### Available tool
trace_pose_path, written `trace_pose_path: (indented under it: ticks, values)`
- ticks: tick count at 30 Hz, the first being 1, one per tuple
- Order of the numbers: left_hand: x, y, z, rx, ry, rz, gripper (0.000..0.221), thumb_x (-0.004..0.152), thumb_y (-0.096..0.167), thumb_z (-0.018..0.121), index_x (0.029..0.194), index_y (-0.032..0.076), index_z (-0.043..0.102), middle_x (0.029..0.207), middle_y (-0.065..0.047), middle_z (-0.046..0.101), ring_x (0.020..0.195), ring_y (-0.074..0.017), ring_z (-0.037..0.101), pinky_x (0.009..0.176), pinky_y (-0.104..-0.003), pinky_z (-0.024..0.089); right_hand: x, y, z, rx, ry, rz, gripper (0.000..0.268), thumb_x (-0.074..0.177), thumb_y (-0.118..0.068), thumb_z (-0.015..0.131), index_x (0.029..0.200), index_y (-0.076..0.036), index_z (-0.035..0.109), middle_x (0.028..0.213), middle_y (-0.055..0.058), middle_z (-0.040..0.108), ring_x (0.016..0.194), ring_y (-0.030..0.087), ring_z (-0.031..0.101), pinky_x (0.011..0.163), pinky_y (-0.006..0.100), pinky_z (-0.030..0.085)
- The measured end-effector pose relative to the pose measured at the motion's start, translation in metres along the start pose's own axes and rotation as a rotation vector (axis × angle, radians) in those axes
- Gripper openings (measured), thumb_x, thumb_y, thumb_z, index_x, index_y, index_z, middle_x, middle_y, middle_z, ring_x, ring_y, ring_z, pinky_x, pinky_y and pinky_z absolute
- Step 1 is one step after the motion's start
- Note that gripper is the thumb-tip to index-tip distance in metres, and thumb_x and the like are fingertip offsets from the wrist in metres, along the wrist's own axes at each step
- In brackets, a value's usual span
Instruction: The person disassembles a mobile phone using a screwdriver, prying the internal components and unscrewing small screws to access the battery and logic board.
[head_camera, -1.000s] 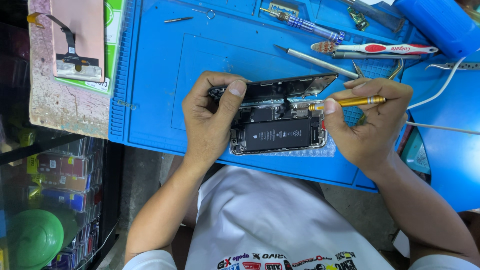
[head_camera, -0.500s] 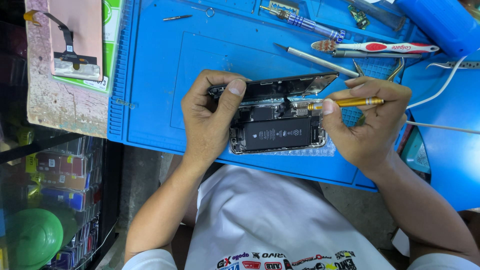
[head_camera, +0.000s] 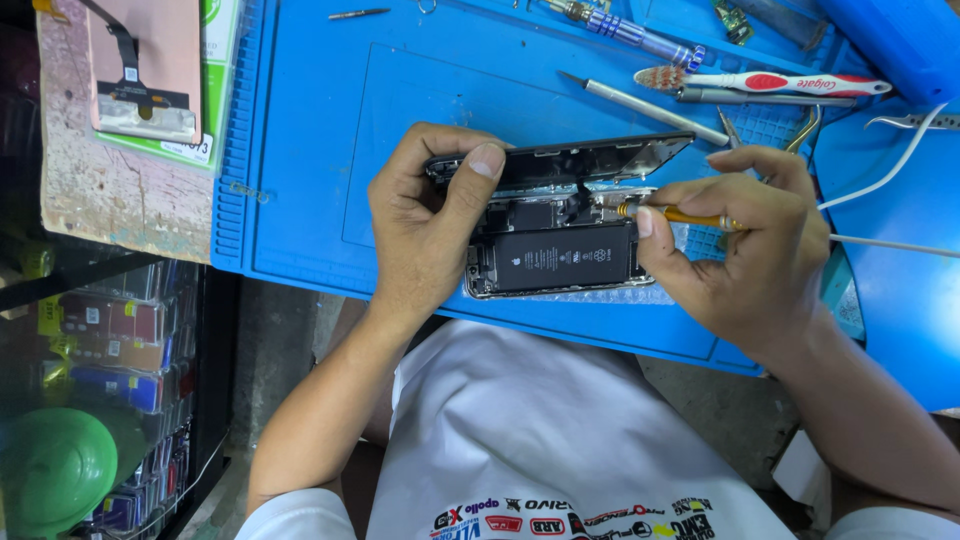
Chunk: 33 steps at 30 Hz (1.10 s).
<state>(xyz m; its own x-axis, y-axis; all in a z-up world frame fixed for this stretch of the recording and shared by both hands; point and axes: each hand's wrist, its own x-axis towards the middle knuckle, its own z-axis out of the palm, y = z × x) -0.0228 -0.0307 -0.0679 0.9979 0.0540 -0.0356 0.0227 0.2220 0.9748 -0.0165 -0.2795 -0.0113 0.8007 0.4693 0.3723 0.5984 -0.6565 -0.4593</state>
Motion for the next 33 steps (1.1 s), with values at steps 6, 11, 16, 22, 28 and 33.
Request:
trace_pose_path:
  ticks: [6, 11, 16, 22, 28, 33]
  values:
    - [0.001, -0.005, 0.001, 0.006, -0.003, 0.057, 0.013, 0.111, 0.012, 0.070, 0.109, 0.000, 0.068, 0.099, -0.001, 0.070, 0.090, -0.0040, 0.059, 0.081, -0.020, 0.050, 0.037, -0.021, -0.022, -0.119, -0.199, -0.080, 0.036, 0.087, -0.007, 0.083, 0.101, 0.002, 0.051, 0.086, 0.012, 0.070, 0.080, 0.032, 0.066, 0.073, 0.042, 0.053]
    - [-0.001, -0.008, -0.002, -0.016, -0.017, 0.031, 0.013, 0.111, 0.012, 0.071, 0.106, 0.001, 0.067, 0.090, 0.003, 0.065, 0.080, -0.0013, 0.053, 0.072, -0.018, 0.045, 0.062, -0.029, -0.042, -0.460, -0.559, -0.029, 0.014, 0.096, -0.022, 0.074, 0.102, -0.011, 0.069, 0.066, 0.004, 0.064, 0.061, 0.021, 0.062, 0.060, 0.036, 0.050]
    - [-0.001, -0.011, -0.002, -0.017, -0.047, 0.100, 0.014, 0.114, 0.013, 0.071, 0.106, 0.001, 0.067, 0.090, 0.003, 0.065, 0.081, -0.0007, 0.054, 0.073, -0.018, 0.045, 0.074, -0.031, -0.040, -0.456, -0.627, -0.044, 0.018, 0.096, -0.026, 0.075, 0.100, -0.009, 0.072, 0.066, 0.004, 0.064, 0.053, 0.016, 0.062, 0.051, 0.031, 0.047]
    - [0.000, -0.013, -0.003, -0.017, -0.053, 0.122, 0.014, 0.114, 0.014, 0.071, 0.106, 0.002, 0.067, 0.090, 0.003, 0.065, 0.080, -0.0003, 0.054, 0.071, -0.017, 0.045, 0.074, -0.036, -0.038, -0.498, -0.561, -0.225, 0.022, 0.093, -0.026, 0.079, 0.093, -0.006, 0.070, 0.069, 0.005, 0.063, 0.058, 0.019, 0.063, 0.052, 0.032, 0.048]
    - [-0.001, -0.013, -0.003, -0.053, -0.057, 0.111, 0.015, 0.114, 0.014, 0.071, 0.107, 0.003, 0.067, 0.087, 0.005, 0.064, 0.078, -0.0002, 0.053, 0.070, -0.018, 0.044, 0.071, -0.037, -0.037, -0.649, -0.638, -0.239, 0.026, 0.095, -0.036, 0.072, 0.086, -0.012, 0.066, 0.067, 0.001, 0.059, 0.057, 0.016, 0.060, 0.052, 0.031, 0.046]
    - [-0.001, -0.013, -0.003, -0.039, -0.057, 0.126, 0.016, 0.114, 0.016, 0.071, 0.107, 0.003, 0.067, 0.088, 0.005, 0.064, 0.078, -0.0002, 0.053, 0.070, -0.018, 0.043, 0.070, -0.031, -0.033, -0.769, -0.643, -0.338, 0.030, 0.096, -0.041, 0.069, 0.083, -0.014, 0.064, 0.065, -0.001, 0.056, 0.057, 0.013, 0.059, 0.053, 0.028, 0.046]
